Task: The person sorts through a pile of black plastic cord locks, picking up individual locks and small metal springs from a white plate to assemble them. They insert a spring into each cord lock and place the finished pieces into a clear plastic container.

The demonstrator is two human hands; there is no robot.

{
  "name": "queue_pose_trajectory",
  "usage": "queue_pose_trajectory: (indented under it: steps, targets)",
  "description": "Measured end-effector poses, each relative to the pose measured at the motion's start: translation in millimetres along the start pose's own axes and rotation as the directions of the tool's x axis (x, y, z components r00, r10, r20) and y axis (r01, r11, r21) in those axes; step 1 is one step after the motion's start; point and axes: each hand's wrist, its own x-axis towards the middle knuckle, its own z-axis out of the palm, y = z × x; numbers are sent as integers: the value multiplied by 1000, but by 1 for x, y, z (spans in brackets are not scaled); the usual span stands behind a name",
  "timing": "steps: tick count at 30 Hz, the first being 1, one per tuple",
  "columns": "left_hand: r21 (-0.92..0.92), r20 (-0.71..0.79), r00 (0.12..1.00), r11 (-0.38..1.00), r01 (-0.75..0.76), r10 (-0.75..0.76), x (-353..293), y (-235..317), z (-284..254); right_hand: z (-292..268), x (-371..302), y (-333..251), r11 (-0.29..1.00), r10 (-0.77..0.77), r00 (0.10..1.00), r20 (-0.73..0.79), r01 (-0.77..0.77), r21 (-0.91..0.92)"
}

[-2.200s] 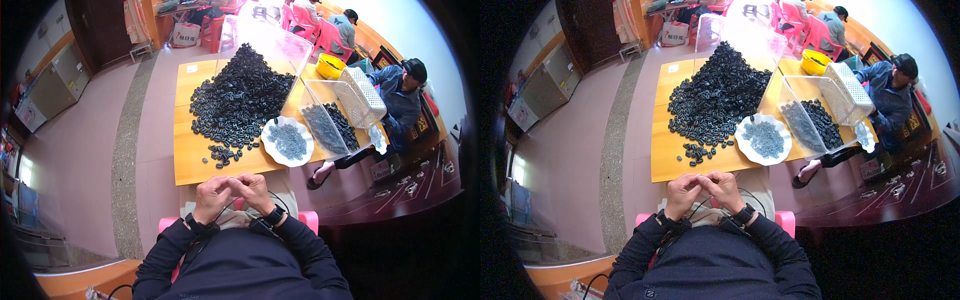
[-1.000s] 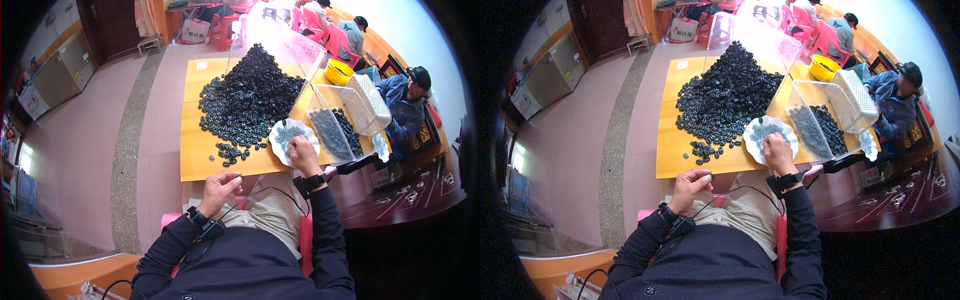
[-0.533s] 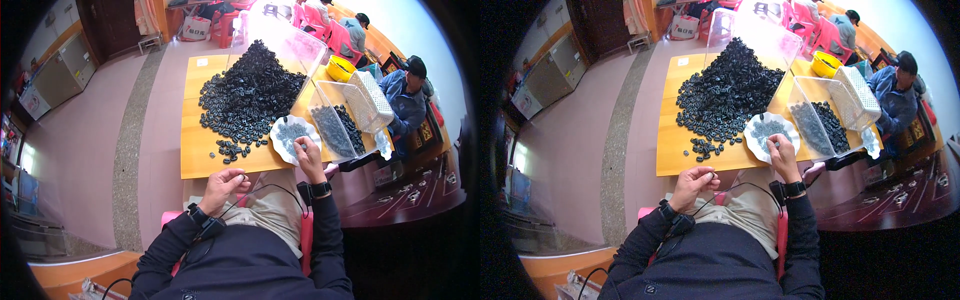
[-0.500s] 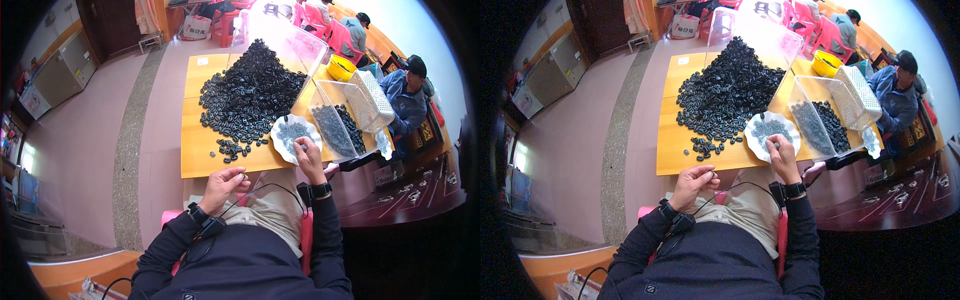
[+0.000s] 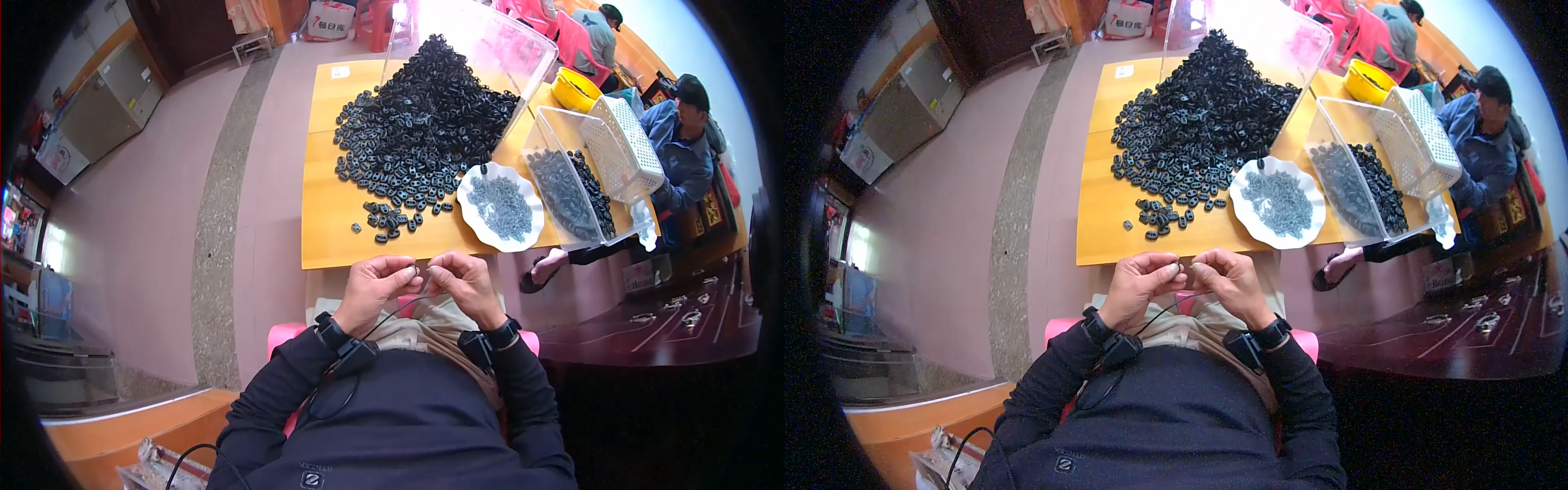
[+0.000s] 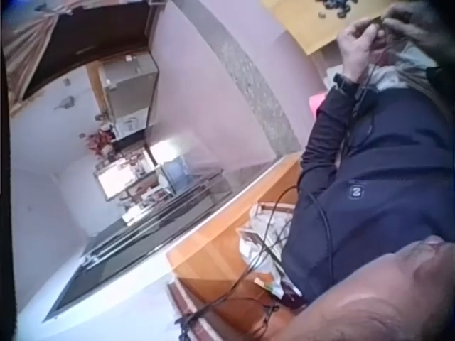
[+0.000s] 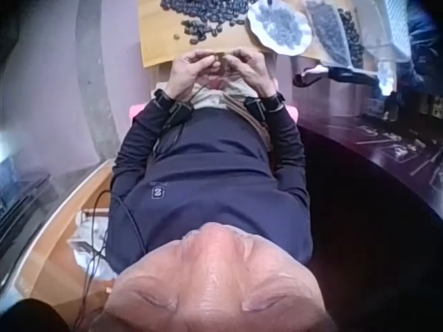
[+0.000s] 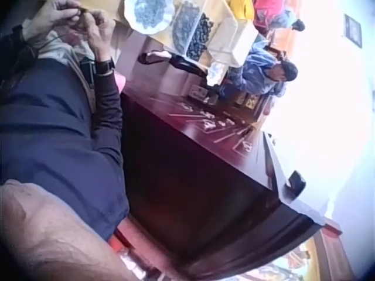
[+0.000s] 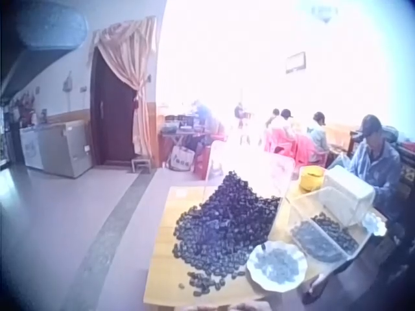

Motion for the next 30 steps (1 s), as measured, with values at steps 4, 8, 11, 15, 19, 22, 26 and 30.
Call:
queue_pose_trajectory:
  steps: [4,8,11,15,19,22,26,30]
  targets:
    - [-38,-21,999,999,34,-35,-1,1,2,6,-1,3,1000,-4,1000,1,4,25]
    - [-85,-24,999,995,44,-46,-2,-1,0,12,-1,7,999,-27,1000,-9,28,45]
    - [-113,-24,997,991,67,-70,-2,-1,-1,14,-2,8,998,-39,999,-21,40,44]
    - [-108,-27,997,992,71,-75,-3,-1,-1,17,-2,8,999,-41,998,-43,40,-21]
    - [-115,-15,997,990,80,-82,-2,1,1,18,-2,7,997,-52,996,-72,48,-59]
    - [-116,-13,997,990,76,-78,-2,1,0,18,-1,7,995,-62,995,-74,55,-84]
    - [-117,-17,997,990,73,-76,-3,1,1,19,-2,7,996,-58,995,-75,53,-75]
    - [-117,-16,997,990,76,-79,-4,2,1,20,-2,7,994,-67,995,-72,60,-91]
